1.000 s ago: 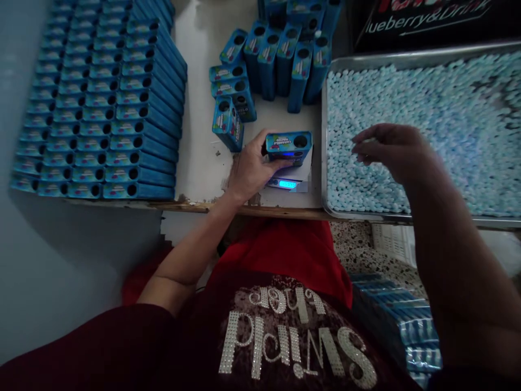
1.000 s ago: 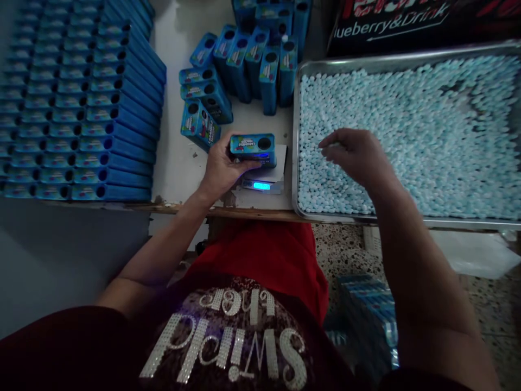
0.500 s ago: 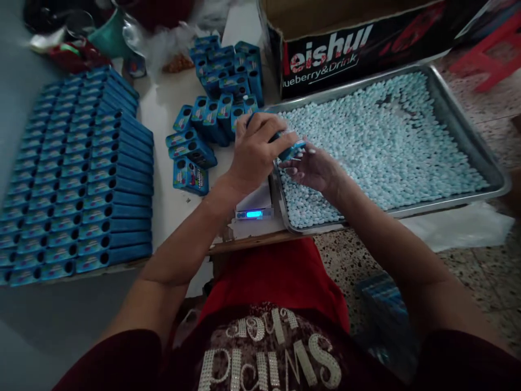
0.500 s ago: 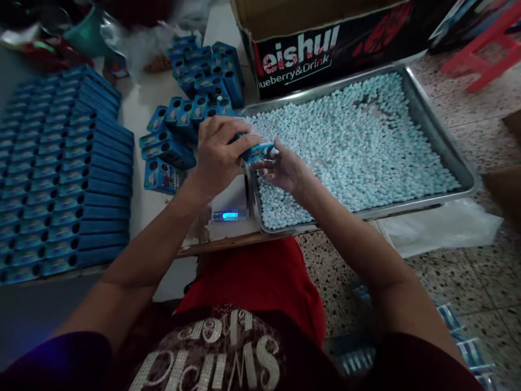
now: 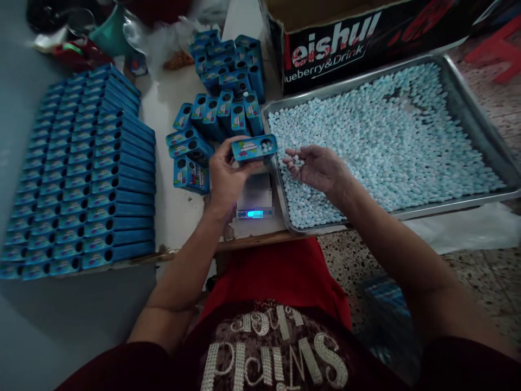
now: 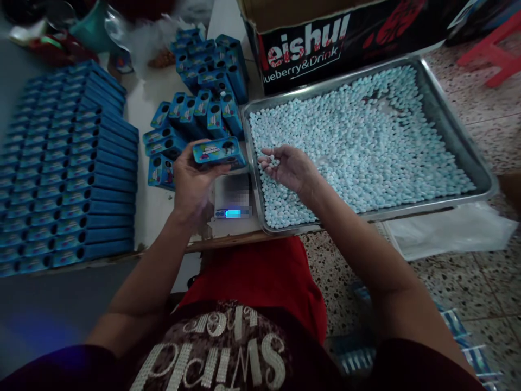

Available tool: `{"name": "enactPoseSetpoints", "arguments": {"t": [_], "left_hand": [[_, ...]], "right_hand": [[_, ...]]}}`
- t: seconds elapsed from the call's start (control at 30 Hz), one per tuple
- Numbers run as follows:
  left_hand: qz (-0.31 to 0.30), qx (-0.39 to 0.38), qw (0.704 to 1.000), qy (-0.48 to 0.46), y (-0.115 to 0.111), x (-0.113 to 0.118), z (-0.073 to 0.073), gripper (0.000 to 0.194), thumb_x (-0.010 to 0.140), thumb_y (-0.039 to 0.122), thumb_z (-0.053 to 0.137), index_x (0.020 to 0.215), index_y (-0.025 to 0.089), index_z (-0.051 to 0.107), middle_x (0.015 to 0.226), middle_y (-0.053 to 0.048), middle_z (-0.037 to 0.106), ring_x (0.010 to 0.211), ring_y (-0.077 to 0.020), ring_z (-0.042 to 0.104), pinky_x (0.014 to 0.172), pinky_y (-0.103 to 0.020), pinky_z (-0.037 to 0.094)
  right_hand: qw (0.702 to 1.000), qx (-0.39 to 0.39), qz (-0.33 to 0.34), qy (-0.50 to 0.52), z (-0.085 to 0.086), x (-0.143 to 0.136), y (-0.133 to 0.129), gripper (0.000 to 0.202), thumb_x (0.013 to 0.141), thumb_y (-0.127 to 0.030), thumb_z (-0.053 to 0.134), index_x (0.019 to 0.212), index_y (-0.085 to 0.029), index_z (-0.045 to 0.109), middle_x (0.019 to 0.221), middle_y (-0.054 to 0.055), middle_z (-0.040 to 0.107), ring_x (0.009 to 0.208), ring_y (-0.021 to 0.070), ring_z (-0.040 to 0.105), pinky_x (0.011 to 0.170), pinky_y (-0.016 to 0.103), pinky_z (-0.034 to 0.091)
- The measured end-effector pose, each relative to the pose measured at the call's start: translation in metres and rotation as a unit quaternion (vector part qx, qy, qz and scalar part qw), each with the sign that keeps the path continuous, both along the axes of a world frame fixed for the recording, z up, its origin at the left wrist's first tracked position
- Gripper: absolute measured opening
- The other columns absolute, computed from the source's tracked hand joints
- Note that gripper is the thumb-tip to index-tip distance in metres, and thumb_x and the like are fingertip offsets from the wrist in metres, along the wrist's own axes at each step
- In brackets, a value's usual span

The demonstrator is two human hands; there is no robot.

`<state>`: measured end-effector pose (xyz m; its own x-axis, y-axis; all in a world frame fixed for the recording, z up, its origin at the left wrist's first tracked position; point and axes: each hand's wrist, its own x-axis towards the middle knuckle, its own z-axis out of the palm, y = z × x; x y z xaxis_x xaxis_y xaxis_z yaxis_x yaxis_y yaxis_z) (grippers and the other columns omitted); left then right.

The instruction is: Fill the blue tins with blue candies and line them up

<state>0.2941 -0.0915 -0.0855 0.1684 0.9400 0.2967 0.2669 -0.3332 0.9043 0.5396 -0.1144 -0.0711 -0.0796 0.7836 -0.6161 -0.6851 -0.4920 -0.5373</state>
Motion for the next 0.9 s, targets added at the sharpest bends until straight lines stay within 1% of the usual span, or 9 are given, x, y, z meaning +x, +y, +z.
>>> {"name": "enactPoseSetpoints", "arguments": {"t": [0.1, 0.2, 0.33, 0.4, 0.53, 0.63, 0.77, 0.83, 0.9], "left_hand": [[0.008, -0.082, 0.996, -0.041, -0.017, -0.026, -0.023, 0.051, 0.089, 0.038, 0.102, 0.13, 0.03, 0.073, 0.126, -0.002, 0.086, 0.122, -0.0293, 0.086, 0.109, -0.05, 0.074], [0.001, -0.129, 0.989, -0.067, -0.034, -0.041, -0.043, 0.052, 0.083, 0.034, 0.106, 0.124, 0.027, 0.073, 0.121, -0.003, 0.088, 0.117, -0.029, 0.087, 0.11, -0.05, 0.074], [-0.02, -0.143, 0.987, -0.071, -0.045, -0.041, -0.053, 0.05, 0.087, 0.025, 0.103, 0.129, 0.025, 0.076, 0.126, -0.005, 0.089, 0.119, -0.0274, 0.087, 0.116, -0.049, 0.071], [-0.029, -0.14, 0.986, -0.084, -0.043, -0.039, -0.05, 0.057, 0.086, 0.027, 0.105, 0.135, 0.025, 0.076, 0.131, -0.006, 0.088, 0.122, -0.0288, 0.086, 0.117, -0.049, 0.071], [-0.039, -0.091, 0.99, -0.096, -0.041, -0.048, -0.034, 0.08, 0.083, 0.041, 0.111, 0.152, 0.029, 0.073, 0.149, -0.009, 0.081, 0.141, -0.0356, 0.079, 0.12, -0.05, 0.071], [-0.005, -0.009, 0.999, -0.031, -0.055, -0.066, -0.018, 0.067, 0.094, 0.05, 0.103, 0.151, 0.031, 0.072, 0.149, -0.008, 0.079, 0.146, -0.0356, 0.076, 0.123, -0.053, 0.069], [0.023, 0.101, 0.995, 0.015, -0.086, -0.096, 0.003, 0.052, 0.107, 0.05, 0.09, 0.153, 0.032, 0.071, 0.14, -0.006, 0.081, 0.13, -0.0305, 0.082, 0.121, -0.056, 0.069], [0.043, 0.106, 0.993, 0.025, -0.099, -0.108, 0.008, 0.047, 0.11, 0.049, 0.086, 0.152, 0.035, 0.072, 0.136, -0.005, 0.081, 0.128, -0.0296, 0.082, 0.121, -0.053, 0.069], [0.065, 0.106, 0.992, 0.03, -0.105, -0.118, 0.011, 0.045, 0.11, 0.052, 0.086, 0.15, 0.036, 0.073, 0.132, -0.005, 0.081, 0.125, -0.03, 0.082, 0.12, -0.052, 0.068]], "right_hand": [[0.999, 0.021, 0.01, -0.038, -0.003, 0.004, 0.001, 0.029, 0.095, -0.003, 0.061, 0.118, -0.013, 0.074, 0.098, 0.01, 0.078, 0.078, 0.0125, 0.071, 0.067, 0.015, 0.065], [0.993, 0.055, 0.045, -0.092, -0.008, 0.007, 0.003, 0.027, 0.096, -0.002, 0.064, 0.117, -0.011, 0.077, 0.1, 0.011, 0.08, 0.072, 0.0103, 0.069, 0.064, 0.013, 0.062], [0.974, 0.076, 0.106, -0.183, -0.001, 0.003, 0.001, 0.01, 0.102, -0.01, 0.071, 0.108, -0.014, 0.078, 0.085, 0.005, 0.075, 0.055, 0.0072, 0.053, 0.041, 0.012, 0.038], [0.966, 0.081, 0.123, -0.214, 0.007, -0.003, -0.002, 0.006, 0.102, -0.013, 0.078, 0.099, -0.016, 0.074, 0.072, 0.0, 0.067, 0.049, 0.0056, 0.043, 0.039, 0.013, 0.029], [0.957, 0.096, 0.162, -0.22, 0.023, -0.008, -0.005, 0.03, 0.099, -0.024, 0.093, 0.086, -0.019, 0.067, 0.064, -0.005, 0.056, 0.048, 0.0041, 0.037, 0.042, 0.014, 0.029], [0.957, 0.088, 0.178, -0.21, 0.028, 0.003, -0.007, 0.027, 0.097, -0.026, 0.097, 0.093, -0.019, 0.071, 0.071, -0.003, 0.061, 0.052, 0.0048, 0.043, 0.045, 0.015, 0.033], [0.957, 0.015, 0.166, -0.239, 0.04, 0.018, -0.02, 0.004, 0.104, -0.013, 0.077, 0.107, -0.016, 0.077, 0.083, 0.003, 0.071, 0.066, 0.0095, 0.061, 0.058, 0.019, 0.045], [0.949, -0.023, 0.162, -0.271, 0.051, 0.016, -0.028, 0.02, 0.106, -0.003, 0.062, 0.108, -0.014, 0.078, 0.084, 0.004, 0.072, 0.071, 0.0103, 0.065, 0.062, 0.021, 0.047], [0.94, -0.051, 0.148, -0.303, 0.062, 0.008, -0.035, 0.028, 0.107, 0.002, 0.055, 0.106, -0.011, 0.079, 0.079, 0.003, 0.069, 0.067, 0.0085, 0.062, 0.061, 0.021, 0.043]]}}
